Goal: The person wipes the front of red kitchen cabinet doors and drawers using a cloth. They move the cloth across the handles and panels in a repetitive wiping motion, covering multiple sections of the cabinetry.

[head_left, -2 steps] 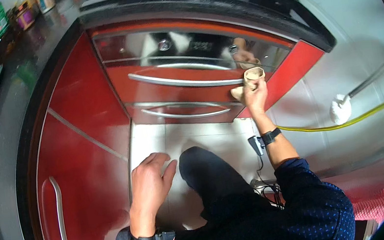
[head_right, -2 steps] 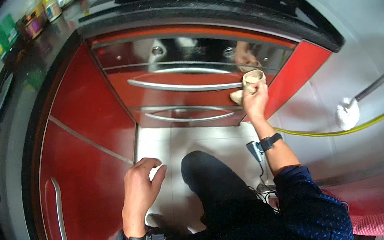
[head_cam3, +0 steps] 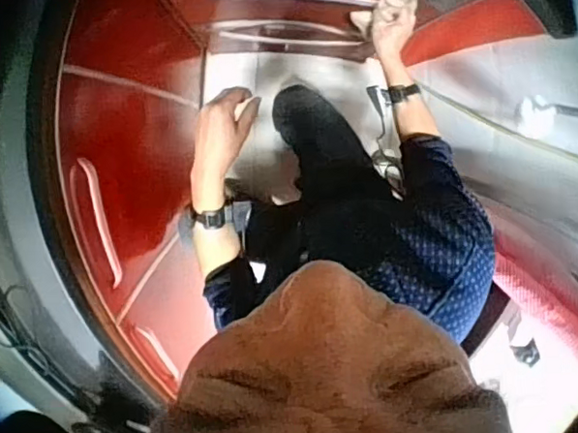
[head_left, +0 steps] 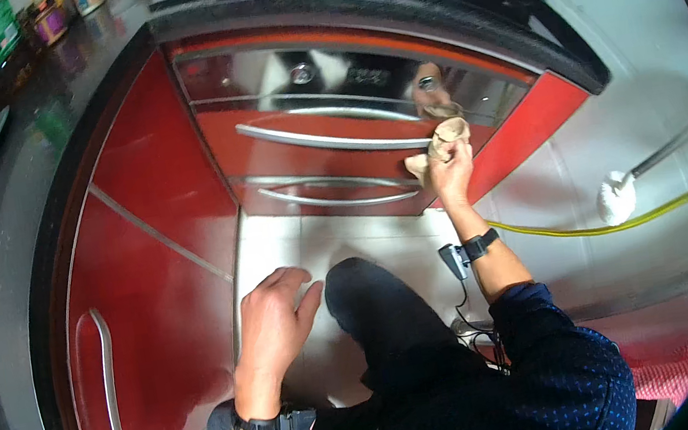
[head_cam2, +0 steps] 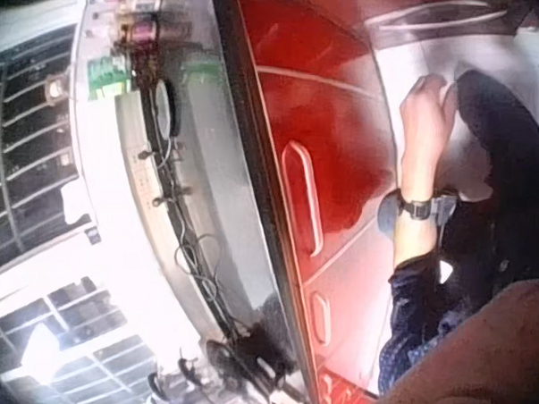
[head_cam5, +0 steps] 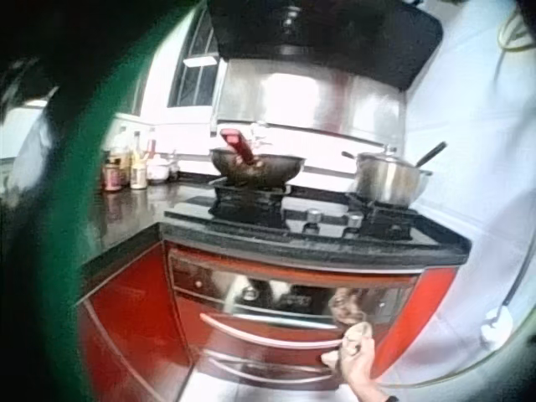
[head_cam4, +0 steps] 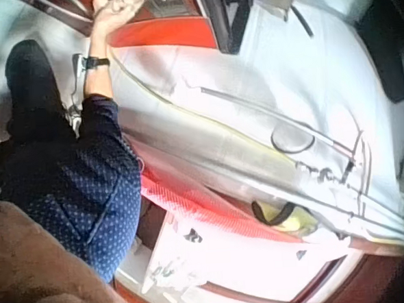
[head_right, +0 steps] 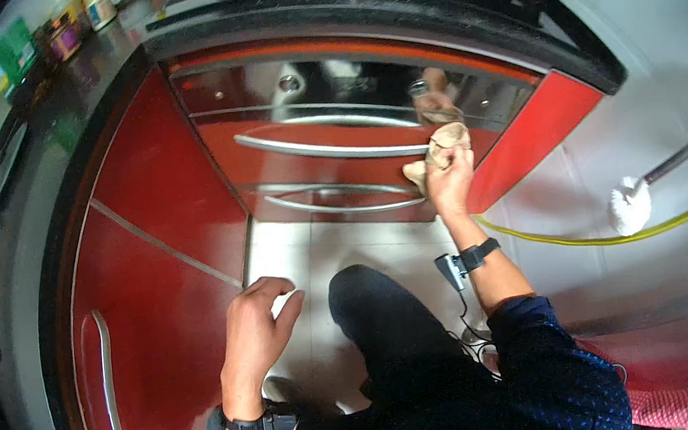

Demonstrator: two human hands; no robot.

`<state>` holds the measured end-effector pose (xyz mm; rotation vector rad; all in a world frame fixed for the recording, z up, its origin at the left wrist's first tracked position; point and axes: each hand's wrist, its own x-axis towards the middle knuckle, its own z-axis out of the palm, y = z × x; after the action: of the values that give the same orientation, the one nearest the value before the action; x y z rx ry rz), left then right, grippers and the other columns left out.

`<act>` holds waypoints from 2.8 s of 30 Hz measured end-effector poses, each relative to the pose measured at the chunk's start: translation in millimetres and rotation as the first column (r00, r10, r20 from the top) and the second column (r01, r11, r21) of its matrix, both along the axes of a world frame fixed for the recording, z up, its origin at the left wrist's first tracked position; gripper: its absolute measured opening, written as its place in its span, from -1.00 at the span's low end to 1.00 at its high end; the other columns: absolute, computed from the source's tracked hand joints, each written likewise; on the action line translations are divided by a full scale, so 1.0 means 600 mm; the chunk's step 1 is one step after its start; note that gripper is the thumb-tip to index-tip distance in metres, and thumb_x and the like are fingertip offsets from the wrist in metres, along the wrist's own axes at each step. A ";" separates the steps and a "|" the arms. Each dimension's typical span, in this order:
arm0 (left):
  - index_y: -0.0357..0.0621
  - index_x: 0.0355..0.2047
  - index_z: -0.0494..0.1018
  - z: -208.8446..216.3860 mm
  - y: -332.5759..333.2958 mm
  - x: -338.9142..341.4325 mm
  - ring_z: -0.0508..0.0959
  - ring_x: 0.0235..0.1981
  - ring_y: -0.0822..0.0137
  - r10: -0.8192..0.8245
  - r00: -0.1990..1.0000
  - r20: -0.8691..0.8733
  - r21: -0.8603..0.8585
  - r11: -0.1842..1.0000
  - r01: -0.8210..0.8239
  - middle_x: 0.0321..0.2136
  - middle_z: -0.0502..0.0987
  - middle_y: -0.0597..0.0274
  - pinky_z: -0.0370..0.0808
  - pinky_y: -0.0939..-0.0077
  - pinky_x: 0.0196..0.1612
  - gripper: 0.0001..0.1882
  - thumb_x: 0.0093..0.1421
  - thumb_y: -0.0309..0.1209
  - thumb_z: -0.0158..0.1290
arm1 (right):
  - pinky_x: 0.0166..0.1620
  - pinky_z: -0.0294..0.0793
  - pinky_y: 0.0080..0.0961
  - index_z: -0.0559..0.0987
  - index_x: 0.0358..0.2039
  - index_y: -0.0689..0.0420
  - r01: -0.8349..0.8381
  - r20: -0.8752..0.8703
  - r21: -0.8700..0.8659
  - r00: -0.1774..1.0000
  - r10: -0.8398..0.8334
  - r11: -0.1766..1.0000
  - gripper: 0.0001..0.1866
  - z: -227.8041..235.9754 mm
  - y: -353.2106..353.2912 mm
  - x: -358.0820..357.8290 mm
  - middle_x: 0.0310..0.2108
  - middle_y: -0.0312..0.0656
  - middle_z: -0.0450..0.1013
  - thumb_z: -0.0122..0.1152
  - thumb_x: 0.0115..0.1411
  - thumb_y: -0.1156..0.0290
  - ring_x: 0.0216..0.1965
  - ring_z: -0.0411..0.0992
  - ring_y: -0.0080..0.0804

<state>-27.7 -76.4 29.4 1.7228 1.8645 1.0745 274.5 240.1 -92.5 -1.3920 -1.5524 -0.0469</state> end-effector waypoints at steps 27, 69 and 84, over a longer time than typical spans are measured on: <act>-0.30 -0.16 0.66 0.009 -0.079 0.016 0.71 -0.31 0.11 0.293 0.948 0.121 -0.309 0.919 -0.245 -0.26 0.71 -0.01 0.62 0.32 -0.21 -0.80 0.35 -0.39 0.30 | -0.47 0.57 -0.49 0.58 -0.13 0.24 -0.716 -0.889 -0.405 0.163 -0.428 0.569 -0.75 -0.228 0.001 -0.333 -0.13 -0.09 0.62 0.42 0.20 0.55 -0.21 0.66 -0.27; -0.30 -0.30 0.64 -0.001 -0.103 -0.074 0.72 -0.31 0.23 0.407 0.884 0.229 0.106 0.893 -0.439 -0.31 0.75 0.10 0.62 0.40 -0.14 -0.95 0.32 -0.57 0.28 | 0.50 0.19 -0.01 0.19 0.47 0.41 -0.740 -0.454 0.409 0.342 0.823 0.534 -0.40 0.193 -0.169 -0.826 0.50 0.21 0.15 -0.10 0.59 0.27 0.48 0.20 0.13; -0.32 -0.31 0.64 0.006 -0.105 -0.070 0.70 -0.33 0.25 0.397 0.908 0.132 0.171 0.893 -0.416 -0.35 0.74 0.07 0.62 0.41 -0.23 -0.94 0.30 -0.57 0.30 | 0.51 0.16 0.00 0.24 0.43 0.43 -0.696 -0.405 0.476 0.369 0.836 0.538 -0.42 0.229 -0.110 -0.801 0.43 0.36 0.23 -0.06 0.57 0.29 0.47 0.21 0.26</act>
<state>-69.7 -139.5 33.0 1.3735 2.1787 1.5154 -206.4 174.1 44.8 -0.2714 -1.4267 0.7308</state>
